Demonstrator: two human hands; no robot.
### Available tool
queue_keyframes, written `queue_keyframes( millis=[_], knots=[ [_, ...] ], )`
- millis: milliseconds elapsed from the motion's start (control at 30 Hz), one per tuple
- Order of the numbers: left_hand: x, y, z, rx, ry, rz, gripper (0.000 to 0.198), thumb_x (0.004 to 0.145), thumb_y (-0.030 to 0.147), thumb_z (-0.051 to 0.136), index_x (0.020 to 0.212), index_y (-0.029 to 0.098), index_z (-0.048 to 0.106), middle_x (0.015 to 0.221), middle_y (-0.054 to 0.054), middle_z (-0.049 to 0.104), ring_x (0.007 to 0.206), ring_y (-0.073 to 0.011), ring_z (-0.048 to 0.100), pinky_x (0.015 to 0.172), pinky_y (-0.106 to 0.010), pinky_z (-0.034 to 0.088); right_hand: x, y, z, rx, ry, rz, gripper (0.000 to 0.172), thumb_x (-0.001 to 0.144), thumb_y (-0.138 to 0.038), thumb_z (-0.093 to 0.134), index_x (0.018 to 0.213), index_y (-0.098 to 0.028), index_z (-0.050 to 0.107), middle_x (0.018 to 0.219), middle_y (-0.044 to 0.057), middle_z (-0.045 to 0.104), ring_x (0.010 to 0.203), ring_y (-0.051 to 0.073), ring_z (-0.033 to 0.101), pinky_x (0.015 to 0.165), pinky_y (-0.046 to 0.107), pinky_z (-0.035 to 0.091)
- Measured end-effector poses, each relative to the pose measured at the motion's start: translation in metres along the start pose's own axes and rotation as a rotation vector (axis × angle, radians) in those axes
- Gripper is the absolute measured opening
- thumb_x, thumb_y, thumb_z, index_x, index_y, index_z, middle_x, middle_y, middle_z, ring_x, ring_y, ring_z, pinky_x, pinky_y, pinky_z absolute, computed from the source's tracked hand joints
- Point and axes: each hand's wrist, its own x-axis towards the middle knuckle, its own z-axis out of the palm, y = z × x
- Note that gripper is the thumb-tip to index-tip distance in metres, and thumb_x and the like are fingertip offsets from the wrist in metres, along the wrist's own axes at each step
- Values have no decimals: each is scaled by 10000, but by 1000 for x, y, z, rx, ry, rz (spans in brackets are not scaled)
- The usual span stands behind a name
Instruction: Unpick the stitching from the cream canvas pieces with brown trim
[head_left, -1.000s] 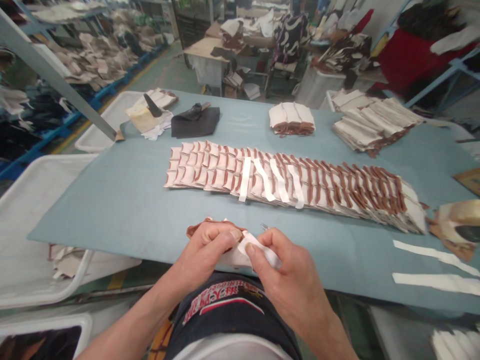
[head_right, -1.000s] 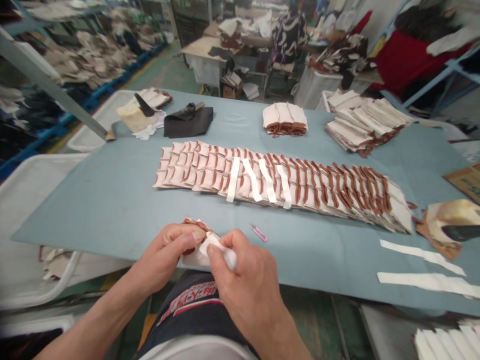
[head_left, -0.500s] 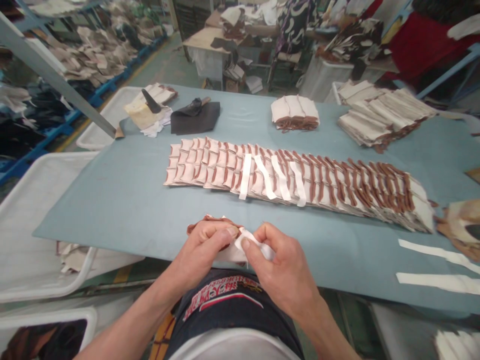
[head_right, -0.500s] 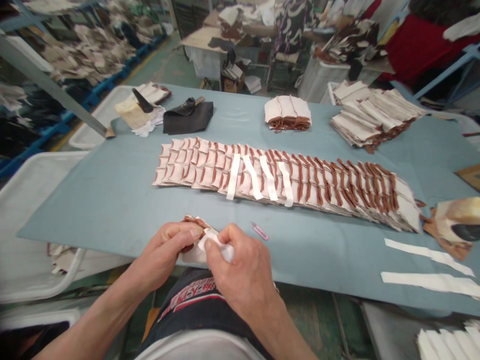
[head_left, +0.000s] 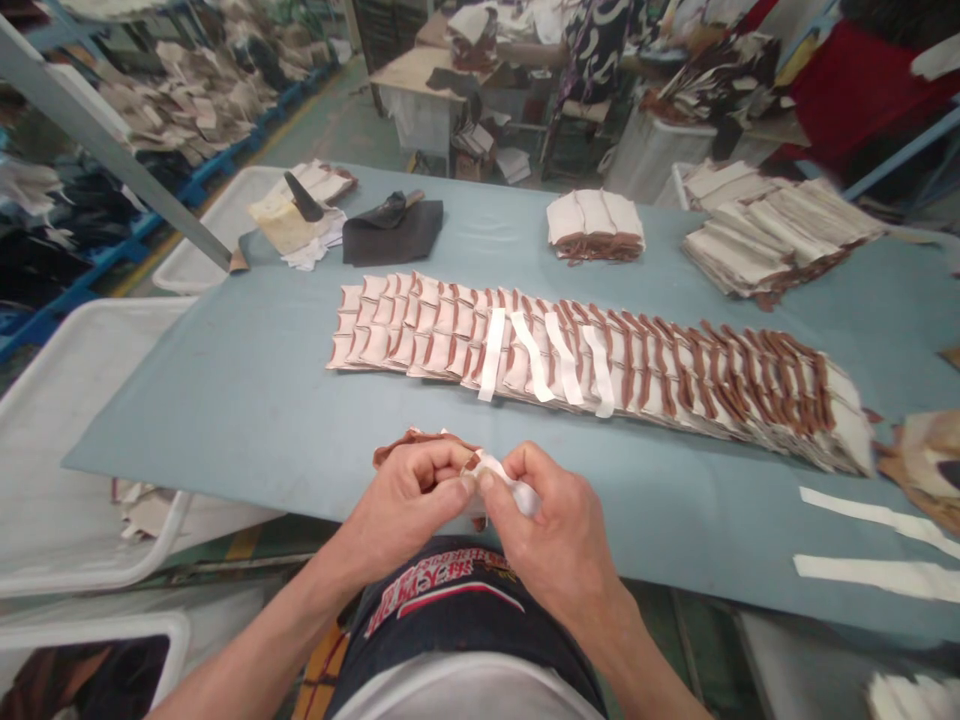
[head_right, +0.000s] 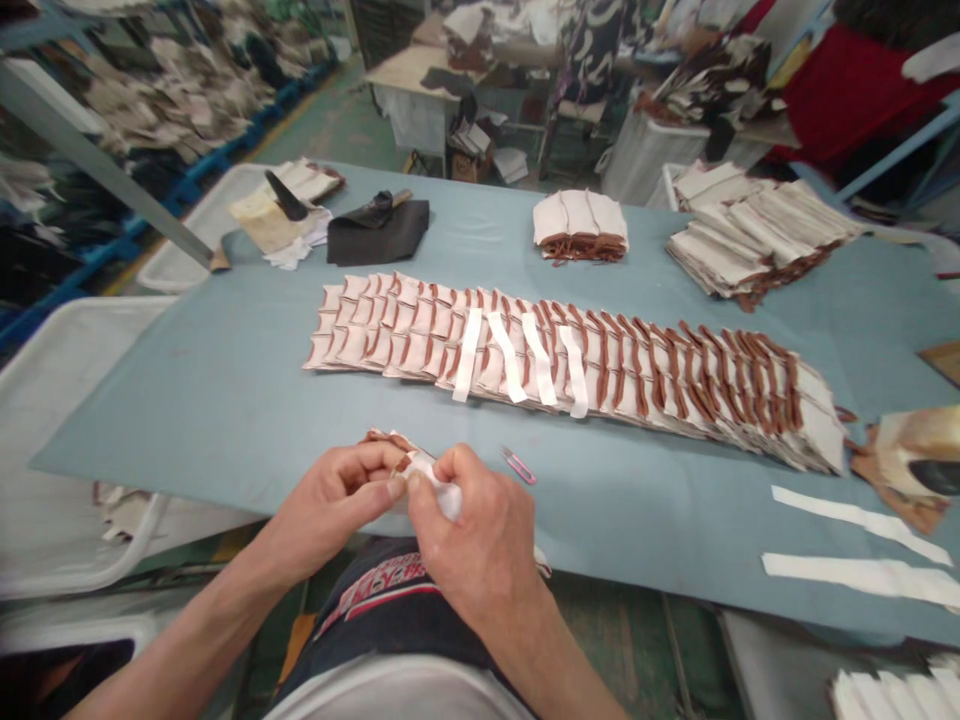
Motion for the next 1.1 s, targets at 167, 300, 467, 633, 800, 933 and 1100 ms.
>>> queue_keyframes(
  millis=[167,300,467,633,800,933,1100],
  knots=[
    [0,0,3,59,39,40,184,786,295,608,720,130,656,712,-29,635,658,-142,542,617,-241,430,4,1,-2,71,-107,9,348,903,-500,506,677,-236,511,543,-36,548,495,141,480,523,258,301],
    [-3,-1,1,158,80,43,181,775,278,566,711,132,653,663,-2,574,608,-116,449,566,-228,357,5,2,0,119,-101,-27,386,943,-504,470,668,-233,471,551,-44,514,520,136,476,554,262,313],
    [-6,-4,-1,245,119,87,170,796,232,526,712,138,641,661,15,530,613,-112,419,567,-227,341,8,2,7,94,-90,-54,397,954,-478,440,641,-235,417,556,-44,476,539,136,453,560,272,288],
    [-9,-7,0,388,177,196,180,833,175,504,742,153,658,680,7,620,640,-129,519,615,-238,390,15,0,10,37,-96,-47,372,915,-451,434,615,-237,391,534,-44,449,531,138,423,561,284,256],
    [-10,-11,4,636,238,358,187,816,126,477,674,177,588,658,-10,648,625,-144,558,652,-274,386,22,4,15,-41,-145,-56,382,925,-426,373,593,-236,360,528,-33,428,526,143,400,559,300,226],
    [-5,-12,4,567,248,330,146,759,135,494,633,191,542,624,-2,603,611,-143,520,630,-273,367,20,5,22,-94,-138,-98,390,966,-387,317,612,-240,390,540,-14,477,543,159,410,570,323,225],
    [2,-3,-13,260,122,229,154,746,230,494,599,187,513,593,22,501,593,-128,450,582,-243,359,16,2,27,50,-178,-148,495,1056,-441,240,632,-239,397,564,-4,524,552,158,457,556,309,289]
  ],
)
